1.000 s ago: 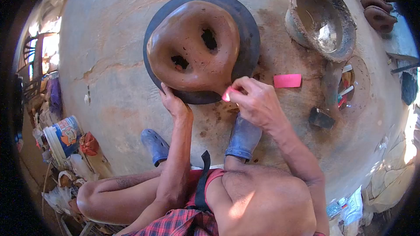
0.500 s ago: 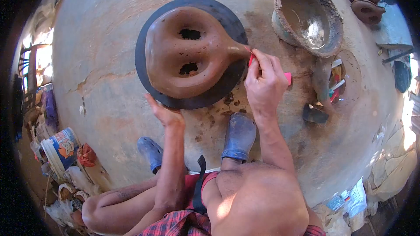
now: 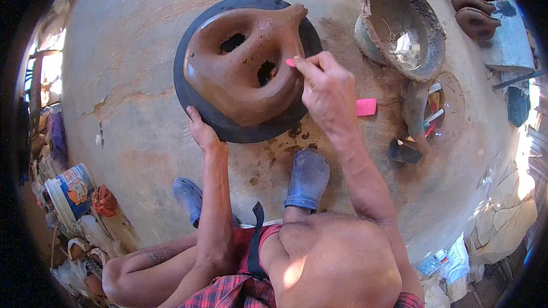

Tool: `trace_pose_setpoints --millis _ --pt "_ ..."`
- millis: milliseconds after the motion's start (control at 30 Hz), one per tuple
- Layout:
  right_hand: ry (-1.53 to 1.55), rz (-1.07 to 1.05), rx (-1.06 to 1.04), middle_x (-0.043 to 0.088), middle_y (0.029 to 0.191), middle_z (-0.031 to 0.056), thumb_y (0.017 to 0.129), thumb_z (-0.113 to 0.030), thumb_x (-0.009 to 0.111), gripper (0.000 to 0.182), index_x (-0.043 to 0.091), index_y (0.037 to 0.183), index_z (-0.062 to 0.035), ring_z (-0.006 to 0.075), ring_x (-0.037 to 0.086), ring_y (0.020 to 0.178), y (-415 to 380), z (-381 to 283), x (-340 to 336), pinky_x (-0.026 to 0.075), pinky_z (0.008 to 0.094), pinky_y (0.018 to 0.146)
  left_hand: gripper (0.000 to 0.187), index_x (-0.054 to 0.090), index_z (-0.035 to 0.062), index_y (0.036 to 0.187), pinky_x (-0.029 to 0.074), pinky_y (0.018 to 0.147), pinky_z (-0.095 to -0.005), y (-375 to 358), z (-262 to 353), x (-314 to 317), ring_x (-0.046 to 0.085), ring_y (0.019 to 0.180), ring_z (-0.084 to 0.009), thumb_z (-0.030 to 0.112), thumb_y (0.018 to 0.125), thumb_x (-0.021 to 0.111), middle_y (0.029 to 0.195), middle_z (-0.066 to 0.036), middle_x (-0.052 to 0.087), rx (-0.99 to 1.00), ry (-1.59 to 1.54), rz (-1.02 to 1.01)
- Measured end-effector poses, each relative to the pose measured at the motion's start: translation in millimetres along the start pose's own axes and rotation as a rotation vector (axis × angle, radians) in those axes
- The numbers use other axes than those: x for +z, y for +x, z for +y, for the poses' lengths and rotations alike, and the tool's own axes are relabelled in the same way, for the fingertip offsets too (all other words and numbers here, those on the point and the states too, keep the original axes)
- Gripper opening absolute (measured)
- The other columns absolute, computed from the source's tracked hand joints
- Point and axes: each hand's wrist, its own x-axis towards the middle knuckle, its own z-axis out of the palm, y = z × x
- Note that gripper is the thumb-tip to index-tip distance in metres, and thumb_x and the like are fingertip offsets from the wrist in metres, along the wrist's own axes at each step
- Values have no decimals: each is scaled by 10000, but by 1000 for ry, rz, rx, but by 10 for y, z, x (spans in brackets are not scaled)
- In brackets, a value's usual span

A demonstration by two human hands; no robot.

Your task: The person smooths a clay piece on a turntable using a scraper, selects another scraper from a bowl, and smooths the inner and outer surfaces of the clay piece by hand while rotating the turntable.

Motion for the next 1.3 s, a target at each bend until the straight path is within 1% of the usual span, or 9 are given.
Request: trace_pose_setpoints --millis 233,300,367,467,733,967,1167,1233,1300 --pt "53 -64 13 688 953 88 866 -1 779 317 815 1169 -88 278 733 842 -534 -568 -63 606 398 722 655 364 -47 1640 408 1220 -417 -237 -138 11 520 1447 -304 417 1185 457 1631 -184 486 53 -60 20" --pt "47 -70 15 707 936 88 864 -10 789 319 821 1167 -103 279 734 798 -394 -452 -172 610 396 712 669 356 -58 1639 399 1225 -415 -292 -175 9 513 1451 -301 419 1182 463 1636 -192 477 38 -51 39" --pt "-98 184 2 729 938 89 878 -22 778 305 825 1163 -119 298 737 771 -66 -203 -154 611 404 705 683 347 -69 1639 390 1231 -413 -373 -204 15 505 1455 -299 421 1179 469 1641 -199 467 29 -45 63" --pt "-129 150 -103 741 965 93 902 -24 748 293 824 1166 -128 315 742 782 302 186 -21 608 421 707 701 350 -83 1620 382 1235 -412 -495 -322 37 502 1451 -301 437 1171 485 1625 -202 476 59 -75 59" --pt "-103 31 13 699 958 109 896 -20 747 323 819 1196 -115 320 734 795 37 -209 -48 598 441 710 621 295 200 1649 529 1079 -553 -1038 -523 182 554 1413 -331 488 1148 522 1643 -108 437 -194 -196 68" --pt "-105 54 95 657 932 104 897 -31 747 300 807 1189 -62 313 718 776 1 -393 31 588 445 690 635 278 215 1634 539 1073 -532 -1406 -626 330 600 1370 -330 487 1134 561 1586 -120 488 -372 -283 -96" --pt "-199 38 -67 661 878 86 912 -20 768 272 831 1164 -99 291 702 735 29 -584 2 572 396 672 602 319 182 1592 584 1010 -458 -1410 -850 267 681 1277 -301 431 1127 610 1489 -145 575 -592 -310 -340" --pt "-129 -67 -145 667 914 75 894 -79 770 239 820 1127 -102 274 725 778 22 -575 -45 606 399 678 576 449 161 1532 587 967 -427 -1425 -710 253 688 1253 -286 530 1112 593 1465 -140 595 -646 -225 -442" --pt "-139 33 -111 690 915 75 898 -87 772 233 824 1124 -112 276 733 773 170 -437 -105 610 399 678 602 480 154 1517 585 953 -420 -1399 -627 161 690 1238 -271 578 1101 578 1457 -125 604 -618 -251 -360"
